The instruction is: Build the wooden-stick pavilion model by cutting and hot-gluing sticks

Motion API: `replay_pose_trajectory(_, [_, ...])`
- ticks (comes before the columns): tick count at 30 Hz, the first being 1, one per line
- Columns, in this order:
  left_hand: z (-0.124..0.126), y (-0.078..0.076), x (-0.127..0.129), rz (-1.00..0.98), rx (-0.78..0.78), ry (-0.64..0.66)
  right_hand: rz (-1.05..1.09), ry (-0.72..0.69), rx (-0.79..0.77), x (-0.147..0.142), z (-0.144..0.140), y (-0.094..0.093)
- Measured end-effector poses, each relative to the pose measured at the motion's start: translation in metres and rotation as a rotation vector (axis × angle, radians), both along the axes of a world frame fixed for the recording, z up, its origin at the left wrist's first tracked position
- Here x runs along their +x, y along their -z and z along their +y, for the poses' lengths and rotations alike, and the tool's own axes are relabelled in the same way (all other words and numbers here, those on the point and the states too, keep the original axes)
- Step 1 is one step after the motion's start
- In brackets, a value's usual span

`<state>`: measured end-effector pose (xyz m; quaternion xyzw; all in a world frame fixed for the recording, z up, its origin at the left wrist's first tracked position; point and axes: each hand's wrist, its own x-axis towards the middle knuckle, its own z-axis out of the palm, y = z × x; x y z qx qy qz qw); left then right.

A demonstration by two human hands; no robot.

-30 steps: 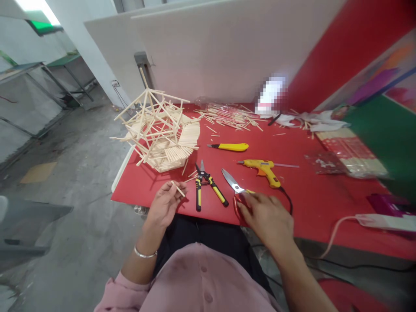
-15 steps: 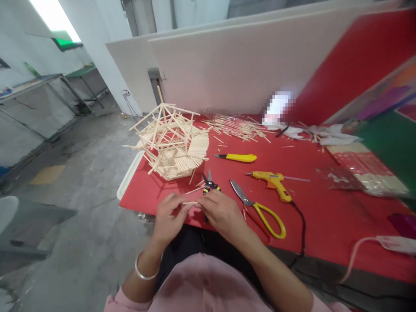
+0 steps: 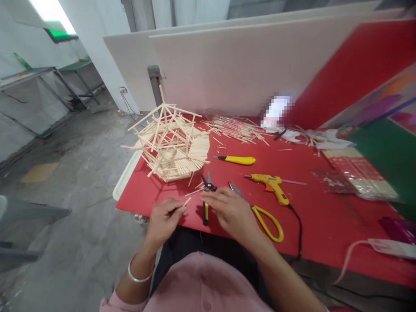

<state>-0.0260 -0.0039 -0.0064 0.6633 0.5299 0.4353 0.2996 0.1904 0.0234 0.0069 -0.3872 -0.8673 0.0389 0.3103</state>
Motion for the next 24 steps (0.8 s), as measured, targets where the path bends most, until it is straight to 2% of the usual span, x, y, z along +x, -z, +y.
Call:
replay_pose_trajectory(4, [0.001,-0.003,0.006,-0.099,-0.075,-0.013,0.110,0.109,0.004,-0.005,0.002,-0.003])
replay_pose_trajectory(10, [0.000,-0.010,0.015,-0.160,-0.157,0.011,0.001,0.044,0.117,-0.013,0.003,-0.012])
replay_pose_trajectory(14, [-0.002,-0.010,0.021,-0.248,-0.255,0.016,-0.050,0.028,0.128,-0.014,0.003,-0.015])
replay_pose_trajectory(17, [-0.004,-0.005,0.027,-0.358,-0.383,0.055,0.073,0.138,0.156,-0.012,0.003,-0.013])
replay_pose_trajectory(19, [-0.005,0.000,0.029,-0.444,-0.450,0.049,0.098,0.220,0.106,-0.005,0.004,-0.008])
replay_pose_trajectory(21, [-0.004,0.005,0.029,-0.559,-0.487,-0.007,0.017,0.174,-0.038,0.008,0.005,-0.001])
replay_pose_trajectory(23, [-0.001,0.007,0.028,-0.680,-0.500,-0.072,-0.091,0.146,-0.204,0.032,0.005,0.007])
replay_pose_trajectory(24, [0.001,0.007,0.027,-0.730,-0.506,-0.088,-0.135,0.201,-0.266,0.048,0.005,0.011])
